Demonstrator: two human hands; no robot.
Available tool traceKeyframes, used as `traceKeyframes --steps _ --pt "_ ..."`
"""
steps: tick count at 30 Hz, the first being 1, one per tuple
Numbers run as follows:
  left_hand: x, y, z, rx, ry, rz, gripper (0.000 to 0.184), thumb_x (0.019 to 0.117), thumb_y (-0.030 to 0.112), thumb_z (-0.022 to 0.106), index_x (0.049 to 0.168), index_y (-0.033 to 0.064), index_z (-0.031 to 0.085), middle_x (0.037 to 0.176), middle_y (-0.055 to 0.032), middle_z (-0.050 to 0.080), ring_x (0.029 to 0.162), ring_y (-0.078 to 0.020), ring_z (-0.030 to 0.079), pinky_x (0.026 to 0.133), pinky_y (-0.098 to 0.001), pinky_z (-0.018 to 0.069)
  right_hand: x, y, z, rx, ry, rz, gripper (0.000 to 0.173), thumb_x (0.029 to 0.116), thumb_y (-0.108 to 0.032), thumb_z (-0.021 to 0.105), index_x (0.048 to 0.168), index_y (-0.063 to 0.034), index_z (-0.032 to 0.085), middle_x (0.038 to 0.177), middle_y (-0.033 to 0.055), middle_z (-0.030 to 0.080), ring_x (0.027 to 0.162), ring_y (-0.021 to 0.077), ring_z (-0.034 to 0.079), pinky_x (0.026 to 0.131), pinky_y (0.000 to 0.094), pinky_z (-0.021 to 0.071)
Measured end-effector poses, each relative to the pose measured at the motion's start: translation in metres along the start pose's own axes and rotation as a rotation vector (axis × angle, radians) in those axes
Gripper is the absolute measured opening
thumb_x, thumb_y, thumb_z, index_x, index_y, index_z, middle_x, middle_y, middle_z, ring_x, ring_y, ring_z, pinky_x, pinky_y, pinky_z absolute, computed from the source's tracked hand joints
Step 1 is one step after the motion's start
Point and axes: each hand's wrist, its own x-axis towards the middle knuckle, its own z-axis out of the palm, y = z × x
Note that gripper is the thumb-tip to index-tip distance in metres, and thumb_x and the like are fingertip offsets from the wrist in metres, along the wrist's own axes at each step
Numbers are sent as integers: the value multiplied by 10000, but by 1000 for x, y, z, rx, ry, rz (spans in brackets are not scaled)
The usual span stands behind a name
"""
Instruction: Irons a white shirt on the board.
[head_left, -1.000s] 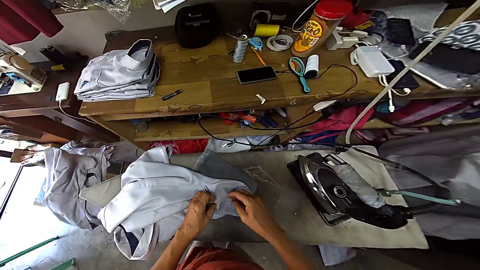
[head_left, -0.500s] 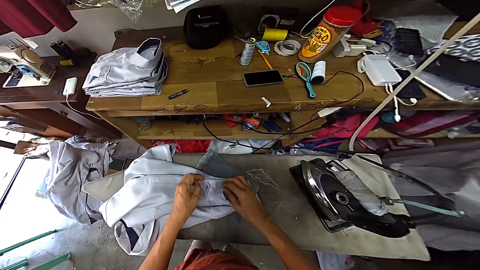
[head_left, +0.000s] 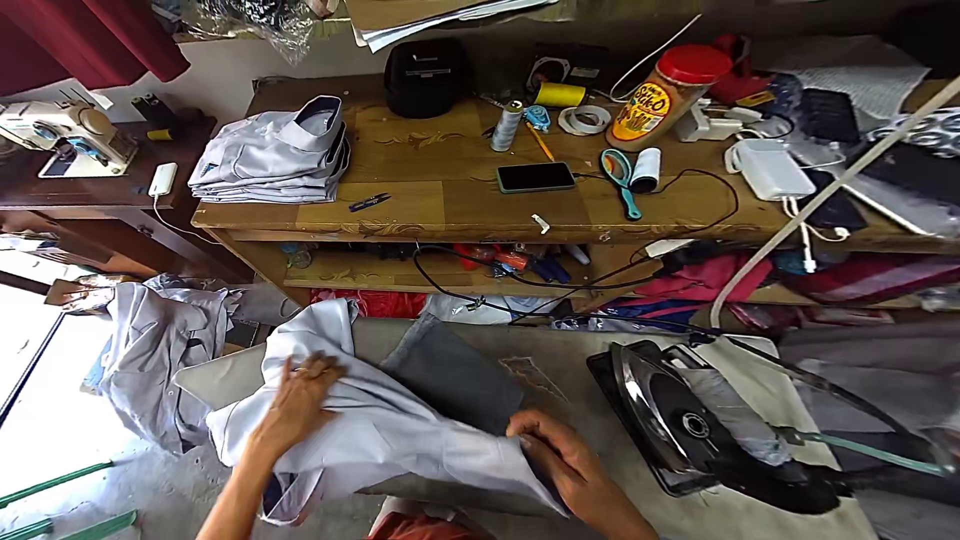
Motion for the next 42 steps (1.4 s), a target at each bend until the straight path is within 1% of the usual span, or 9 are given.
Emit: traceKeyframes --steps 5,9,12,15,19,30,36,40,42 --pt "-97 -63 -74 -341 -103 -28 202 881 120 698 1071 72 745 1011 -84 743 953 -231 706 881 -532 560 -26 -31 2 165 -164 40 197 1084 -237 515 1098 -97 653 961 -31 696 883 -20 649 812 175 551" --pt "-127 -50 -183 -401 95 15 227 908 257 678 1115 173 716 1004 80 724 874 14 664 790 -257 586 -1 -53 18 366 -287 -38 186 1094 -213 488 1119 -96 630 951 -18 677 848 -13 626 768 166 528" --pt "-53 -50 -205 -77 123 -22 286 894 269 613 1076 69 707 957 -96 709 864 -220 678 775 -526 552 29 -22 29 406 -152 19 179 1074 -194 495 1122 -165 665 929 -94 677 840 -31 631 772 170 544" --pt "35 -44 -154 157 -85 -233 406 916 273 756 1219 10 696 1223 -308 657 1185 -537 591 997 -798 373 50 32 40 360 7 168 192 1030 -33 473 1088 -52 656 908 -51 695 827 17 656 783 234 573" --pt "86 25 -51 -148 -13 163 346 990 266 658 1266 64 708 1354 -135 663 1317 -283 590 1154 -508 429 57 57 52 169 78 127 158 1009 -37 551 1071 -5 693 930 11 711 832 40 664 782 234 577" --pt "74 100 24 -642 -91 339 261 983 291 691 1033 47 768 936 -62 754 874 -88 693 853 -296 566 52 50 57 -93 151 21 275 1078 -228 506 1065 -46 711 945 20 720 867 44 675 802 240 573" --pt "108 99 59 -634 -135 159 290 993 302 659 1067 28 723 890 -93 711 796 -150 659 798 -364 553 61 93 17 -634 38 403 545 899 -279 754 1407 -135 621 1386 230 585 1284 477 523 1053 631 439" --pt "132 107 62 -578 -150 96 312 995 306 650 1098 16 704 914 -122 704 842 -208 668 848 -419 547 69 101 7 -579 2 261 419 896 -81 692 1314 -114 685 1307 178 648 1239 392 571 1078 527 446" --pt "141 110 63 -557 -70 76 321 997 317 644 1089 16 708 914 -124 710 850 -224 678 856 -441 552 61 97 4 -568 103 261 330 980 -261 629 1270 -126 711 1272 149 670 1223 362 587 1059 529 459"
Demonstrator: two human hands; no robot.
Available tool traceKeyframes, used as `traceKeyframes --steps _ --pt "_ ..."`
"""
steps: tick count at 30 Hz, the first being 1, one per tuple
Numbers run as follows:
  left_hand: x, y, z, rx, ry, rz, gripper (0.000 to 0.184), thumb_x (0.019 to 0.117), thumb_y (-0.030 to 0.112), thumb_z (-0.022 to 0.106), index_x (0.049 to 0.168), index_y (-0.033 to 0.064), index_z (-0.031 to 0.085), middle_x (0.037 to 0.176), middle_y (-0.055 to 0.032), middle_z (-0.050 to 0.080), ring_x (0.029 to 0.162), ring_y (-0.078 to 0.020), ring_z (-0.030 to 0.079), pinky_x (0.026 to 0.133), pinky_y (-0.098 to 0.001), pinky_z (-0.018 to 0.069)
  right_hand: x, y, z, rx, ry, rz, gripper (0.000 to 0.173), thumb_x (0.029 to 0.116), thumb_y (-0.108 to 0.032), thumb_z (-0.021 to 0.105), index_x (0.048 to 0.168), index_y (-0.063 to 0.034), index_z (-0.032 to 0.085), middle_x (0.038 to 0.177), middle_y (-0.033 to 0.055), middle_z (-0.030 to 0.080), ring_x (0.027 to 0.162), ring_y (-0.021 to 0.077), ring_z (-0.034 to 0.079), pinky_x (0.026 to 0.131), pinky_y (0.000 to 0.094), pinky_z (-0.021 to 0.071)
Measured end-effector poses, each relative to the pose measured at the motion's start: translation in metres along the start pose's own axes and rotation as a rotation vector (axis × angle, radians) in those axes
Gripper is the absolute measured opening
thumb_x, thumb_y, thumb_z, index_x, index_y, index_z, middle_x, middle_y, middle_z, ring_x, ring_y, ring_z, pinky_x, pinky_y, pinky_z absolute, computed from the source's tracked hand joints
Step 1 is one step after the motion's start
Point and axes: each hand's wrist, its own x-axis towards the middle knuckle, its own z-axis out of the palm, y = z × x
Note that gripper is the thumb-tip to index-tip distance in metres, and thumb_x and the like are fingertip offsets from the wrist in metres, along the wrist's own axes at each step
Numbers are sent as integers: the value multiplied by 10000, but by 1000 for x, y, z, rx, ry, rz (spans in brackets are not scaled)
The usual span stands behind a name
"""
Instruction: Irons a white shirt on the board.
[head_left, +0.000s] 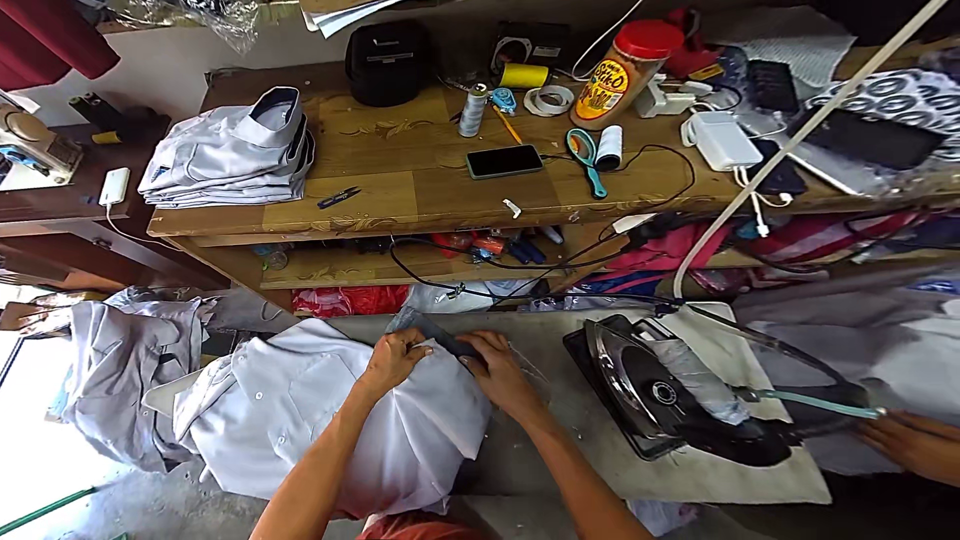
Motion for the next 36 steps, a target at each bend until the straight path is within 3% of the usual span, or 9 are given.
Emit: traceKeyframes --steps 3,9,13,18,22,25,28,32,36 --pt "12 1 -4 -72 158 37 325 998 321 642 1083 15 707 879 -97 698 798 -183 658 806 -400 551 -26 1 -15 -8 -87 188 678 875 -661 642 1218 -83 731 1254 181 677 1228 409 585 1017 677 424" --pt "31 -17 -7 -4 78 55 394 986 369 655 1106 -3 702 1023 -155 702 976 -261 663 959 -457 516 -34 -3 -23 182 82 427 414 835 -72 774 1165 85 580 993 231 656 887 332 672 814 520 559" --pt "14 -46 -27 367 127 -41 441 1049 384 514 1165 8 713 1208 -206 691 1220 -367 620 1085 -536 457 -49 8 -12 467 96 552 691 846 -201 818 1407 3 470 1054 164 704 872 230 716 783 415 613" --pt "-41 -24 -30 536 -130 -454 471 1085 336 431 1437 40 534 1459 -272 515 1180 -475 631 960 -641 522 -69 -3 7 390 53 550 530 875 -255 796 1274 21 583 965 146 711 803 231 707 752 432 604" --pt "-61 -24 -43 434 -256 -344 424 1061 361 510 1240 1 645 1196 -250 678 1145 -417 656 993 -618 500 -76 -6 12 233 27 466 305 900 -175 752 1104 35 666 913 154 701 808 258 690 774 459 577" --pt "-71 -55 -83 562 -128 -117 630 957 683 522 1258 167 725 1419 -53 635 1428 -318 474 1198 -654 258 -73 -4 12 201 0 463 273 911 -161 735 1081 43 670 903 168 687 812 276 675 780 481 557" --pt "-92 -86 -120 746 -132 -146 835 900 834 404 1358 185 661 1538 -80 530 1510 -382 348 1196 -745 95 -70 -4 12 172 -18 476 248 911 -146 738 1063 39 672 888 165 682 806 279 671 779 486 553" --pt "-130 -68 -113 891 -345 -437 868 981 758 334 1192 -1 700 1193 -259 701 1244 -454 605 1172 -661 291 -70 -6 14 135 -5 482 233 905 -152 740 1044 26 684 869 150 686 791 274 674 764 486 556" --pt "-125 -40 -100 705 -424 -692 792 925 753 510 1147 20 713 1200 -241 693 1215 -437 617 1060 -666 424 -73 -3 16 143 6 444 267 894 -159 737 1065 37 677 878 166 687 788 284 680 755 495 563"
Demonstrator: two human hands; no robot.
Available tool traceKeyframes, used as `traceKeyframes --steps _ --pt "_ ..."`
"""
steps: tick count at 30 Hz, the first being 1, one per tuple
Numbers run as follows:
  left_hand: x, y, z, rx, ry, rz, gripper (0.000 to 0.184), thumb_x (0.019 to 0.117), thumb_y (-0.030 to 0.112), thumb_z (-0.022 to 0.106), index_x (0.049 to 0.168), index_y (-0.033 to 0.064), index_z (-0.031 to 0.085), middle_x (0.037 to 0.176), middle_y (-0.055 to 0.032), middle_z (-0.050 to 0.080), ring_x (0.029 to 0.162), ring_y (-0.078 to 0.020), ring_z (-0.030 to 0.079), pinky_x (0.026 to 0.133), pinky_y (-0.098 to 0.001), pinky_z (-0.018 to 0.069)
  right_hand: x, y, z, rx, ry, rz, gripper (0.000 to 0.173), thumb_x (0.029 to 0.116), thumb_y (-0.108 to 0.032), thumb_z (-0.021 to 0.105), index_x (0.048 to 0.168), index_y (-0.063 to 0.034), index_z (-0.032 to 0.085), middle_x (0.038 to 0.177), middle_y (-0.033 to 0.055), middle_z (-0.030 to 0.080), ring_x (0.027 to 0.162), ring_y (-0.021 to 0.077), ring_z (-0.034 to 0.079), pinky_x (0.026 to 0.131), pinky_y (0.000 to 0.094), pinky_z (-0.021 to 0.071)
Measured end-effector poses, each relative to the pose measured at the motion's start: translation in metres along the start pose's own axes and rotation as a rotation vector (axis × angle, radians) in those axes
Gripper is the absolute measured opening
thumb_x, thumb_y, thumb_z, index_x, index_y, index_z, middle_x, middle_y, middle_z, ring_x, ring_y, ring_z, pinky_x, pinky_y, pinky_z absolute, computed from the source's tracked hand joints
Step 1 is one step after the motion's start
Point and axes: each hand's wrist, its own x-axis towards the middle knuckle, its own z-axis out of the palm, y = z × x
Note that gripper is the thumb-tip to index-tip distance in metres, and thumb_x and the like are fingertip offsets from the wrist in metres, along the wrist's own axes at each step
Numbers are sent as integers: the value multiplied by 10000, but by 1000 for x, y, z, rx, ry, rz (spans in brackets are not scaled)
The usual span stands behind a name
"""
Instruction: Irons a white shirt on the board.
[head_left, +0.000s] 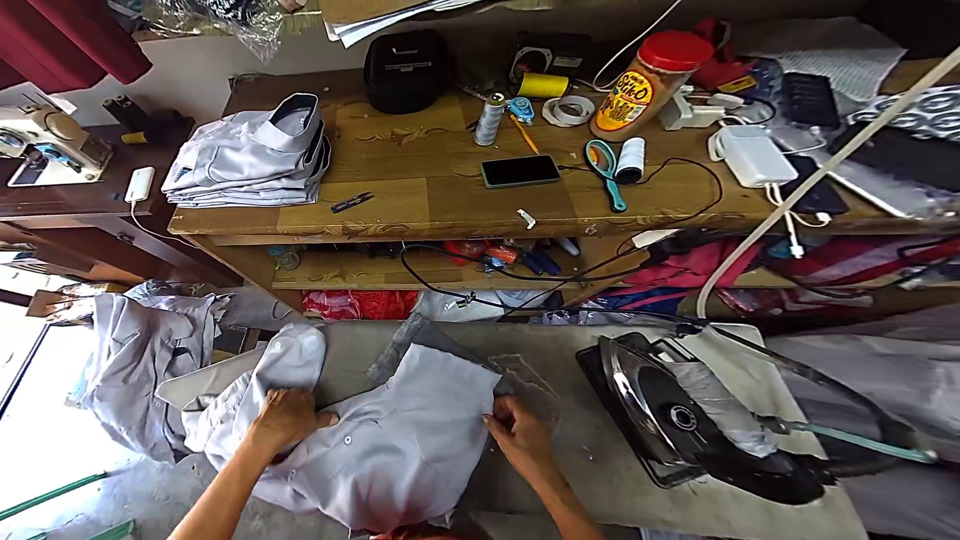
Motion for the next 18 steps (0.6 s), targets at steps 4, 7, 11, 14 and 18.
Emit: traceKeyframes --steps 4,7,11,14,18 --pt "32 44 -14 -301 403 284 407 1049 363 543 1198 17 698 1203 -218 695 1186 -388 644 1056 -598 459 -3 -3 -4 6 -38 1 293 899 -157 740 1092 51 668 922 184 684 825 303 679 781 509 562" --pt "69 89 -13 -519 367 408 330 1038 267 560 1251 40 670 1159 -188 714 1112 -360 683 991 -597 518 -5 -2 -4 -9 -47 25 276 905 -166 743 1071 46 683 881 169 697 801 289 685 770 502 563" --pt "71 102 -24 -346 240 377 265 992 205 583 1168 28 670 1139 -219 696 1121 -407 655 955 -638 497 -9 4 -3 19 -38 36 234 899 -149 741 1035 33 687 829 141 684 749 256 671 728 471 560" --pt "67 89 -32 -430 365 400 343 1025 322 570 1146 28 700 1131 -187 690 1115 -349 650 1000 -562 492 -4 5 -7 148 -36 43 372 897 -248 759 1129 22 654 868 125 687 761 228 668 727 446 566" --pt "62 110 -25 -738 173 599 456 983 402 669 1165 -16 667 997 -159 700 922 -248 672 908 -474 539 19 -7 -14 277 18 61 643 898 -445 734 1374 -44 575 929 113 722 768 200 690 734 440 590"
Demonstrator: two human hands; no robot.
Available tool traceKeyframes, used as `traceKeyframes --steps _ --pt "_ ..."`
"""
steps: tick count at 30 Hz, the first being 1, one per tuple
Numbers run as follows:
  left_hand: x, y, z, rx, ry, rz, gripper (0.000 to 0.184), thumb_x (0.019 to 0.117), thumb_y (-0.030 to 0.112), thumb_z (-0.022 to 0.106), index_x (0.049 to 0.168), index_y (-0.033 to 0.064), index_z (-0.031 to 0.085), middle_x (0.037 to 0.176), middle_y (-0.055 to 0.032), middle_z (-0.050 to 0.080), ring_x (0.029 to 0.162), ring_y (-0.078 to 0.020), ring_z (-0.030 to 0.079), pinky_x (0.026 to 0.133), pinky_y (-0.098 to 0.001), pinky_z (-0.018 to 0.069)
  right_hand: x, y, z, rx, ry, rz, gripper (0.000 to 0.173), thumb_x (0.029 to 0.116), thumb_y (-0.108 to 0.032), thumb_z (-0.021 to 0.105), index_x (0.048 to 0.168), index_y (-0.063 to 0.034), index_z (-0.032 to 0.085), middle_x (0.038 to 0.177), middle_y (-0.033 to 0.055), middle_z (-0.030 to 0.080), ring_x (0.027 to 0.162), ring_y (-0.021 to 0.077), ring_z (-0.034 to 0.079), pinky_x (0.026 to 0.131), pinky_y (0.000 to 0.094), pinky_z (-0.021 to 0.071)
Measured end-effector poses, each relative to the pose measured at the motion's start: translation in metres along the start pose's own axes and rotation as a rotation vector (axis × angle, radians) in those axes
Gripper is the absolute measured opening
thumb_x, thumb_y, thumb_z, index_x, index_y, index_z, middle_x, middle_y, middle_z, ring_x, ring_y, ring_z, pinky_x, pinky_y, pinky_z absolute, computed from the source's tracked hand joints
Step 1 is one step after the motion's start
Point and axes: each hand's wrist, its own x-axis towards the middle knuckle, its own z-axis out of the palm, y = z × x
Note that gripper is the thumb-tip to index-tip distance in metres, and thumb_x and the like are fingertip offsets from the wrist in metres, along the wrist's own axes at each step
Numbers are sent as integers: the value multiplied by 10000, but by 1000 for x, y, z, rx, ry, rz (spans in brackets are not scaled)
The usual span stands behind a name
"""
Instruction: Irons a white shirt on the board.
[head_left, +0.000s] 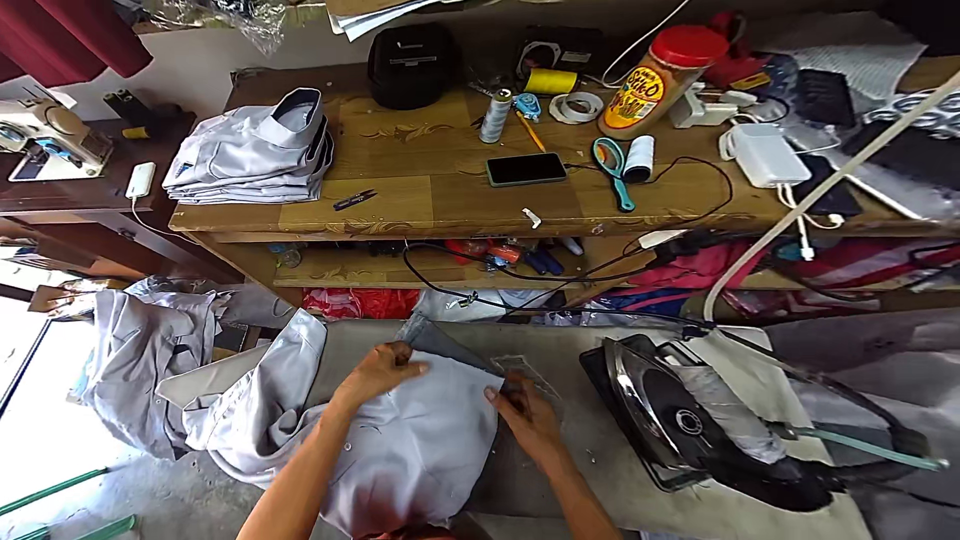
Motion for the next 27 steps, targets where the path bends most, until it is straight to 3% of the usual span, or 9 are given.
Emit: traceKeyframes --steps 2,4,7,10,13,17,20,24,27 --pt "-4 9 14 50 -34 31 376 957 263 707 1200 -22 676 1107 -193 715 1047 -285 692 996 -497 529 7 -6 -3 -13 -27 -37 523 902 -373 756 1265 -14 643 886 104 718 745 185 676 726 425 578" --pt "-16 11 25 105 94 190 225 920 141 687 1082 -9 732 1066 -179 704 1038 -273 671 966 -449 532 5 -8 -8 35 -52 -121 278 871 -213 769 1043 -10 691 835 56 688 720 126 650 686 347 561" --pt "-36 12 33 97 287 462 88 845 72 709 918 25 721 999 -136 701 1041 -254 653 962 -398 524 -9 -3 -18 268 -133 -335 148 808 -39 735 923 -44 643 1051 42 736 929 108 710 791 276 606" --pt "-56 20 35 42 257 532 98 845 30 705 938 8 680 945 -126 698 938 -206 679 875 -350 562 -22 2 -19 408 -179 -444 134 828 -83 756 875 -150 651 1005 -26 767 883 65 720 756 220 596" --pt "-69 26 26 -98 133 498 246 842 15 715 1081 -25 674 983 -111 691 921 -132 658 869 -273 549 -27 4 -21 478 -168 -451 132 830 -96 770 886 -173 678 960 -36 763 835 43 708 725 189 584" --pt "-75 25 12 -277 -51 499 283 901 100 767 1151 -11 694 1001 -67 689 924 -72 640 865 -236 544 -31 5 -23 498 -163 -417 180 830 -94 785 954 -193 700 953 -60 748 843 32 698 753 187 587" --pt "-76 33 10 -184 -102 599 442 965 74 642 1405 60 599 977 -69 647 860 -90 576 802 -247 498 -33 2 -24 496 -171 -417 278 832 -16 740 1065 -161 697 974 -38 743 874 57 702 789 219 599" --pt "-72 44 -3 79 -119 654 234 1010 103 580 1181 92 739 1063 -120 660 971 -164 634 872 -297 541 -33 -5 -31 400 -214 -485 411 913 -52 685 1300 -190 683 1149 -41 728 1017 72 692 877 241 592" --pt "-61 47 -19 180 -159 650 192 1005 108 594 1127 52 731 1047 -138 659 938 -188 639 844 -309 546 -28 -8 -39 263 -251 -566 193 965 -141 653 1111 -200 764 1187 -29 686 1040 62 661 828 205 586"
